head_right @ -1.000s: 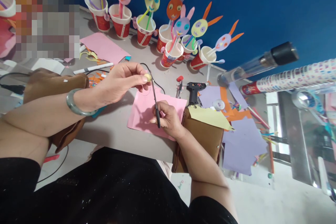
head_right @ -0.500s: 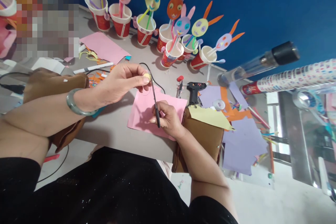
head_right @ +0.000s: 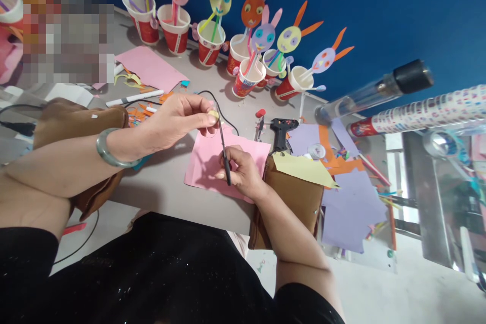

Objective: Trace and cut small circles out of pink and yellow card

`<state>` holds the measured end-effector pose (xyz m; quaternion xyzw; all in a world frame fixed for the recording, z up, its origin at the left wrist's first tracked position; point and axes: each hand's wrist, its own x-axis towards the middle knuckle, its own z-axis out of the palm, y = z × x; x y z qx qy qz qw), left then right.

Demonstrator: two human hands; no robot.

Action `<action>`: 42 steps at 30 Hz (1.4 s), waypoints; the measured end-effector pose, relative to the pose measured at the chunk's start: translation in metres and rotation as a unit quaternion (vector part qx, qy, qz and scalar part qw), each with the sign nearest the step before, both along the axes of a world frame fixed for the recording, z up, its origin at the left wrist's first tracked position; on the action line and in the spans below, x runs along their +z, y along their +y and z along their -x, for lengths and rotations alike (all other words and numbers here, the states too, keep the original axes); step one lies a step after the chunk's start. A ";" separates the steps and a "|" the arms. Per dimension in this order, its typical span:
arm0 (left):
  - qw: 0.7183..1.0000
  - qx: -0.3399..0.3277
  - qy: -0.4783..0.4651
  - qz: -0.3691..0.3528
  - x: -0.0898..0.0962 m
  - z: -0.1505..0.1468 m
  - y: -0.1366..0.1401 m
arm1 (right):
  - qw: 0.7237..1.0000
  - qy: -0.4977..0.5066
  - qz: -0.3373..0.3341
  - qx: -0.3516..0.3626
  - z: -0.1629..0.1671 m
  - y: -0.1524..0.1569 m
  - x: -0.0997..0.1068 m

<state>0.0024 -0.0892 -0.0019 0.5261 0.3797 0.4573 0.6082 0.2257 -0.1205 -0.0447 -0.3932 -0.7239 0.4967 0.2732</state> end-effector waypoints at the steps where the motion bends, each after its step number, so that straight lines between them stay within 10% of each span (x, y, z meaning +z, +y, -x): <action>1: 1.000 -0.002 -0.001 -0.001 0.000 0.000 0.000 | 1.000 0.001 -0.001 -0.001 0.000 0.000 0.000; 42: 1.000 -0.011 -0.007 0.018 0.003 0.000 -0.001 | 0.999 0.021 -0.028 -0.007 -0.001 -0.002 -0.003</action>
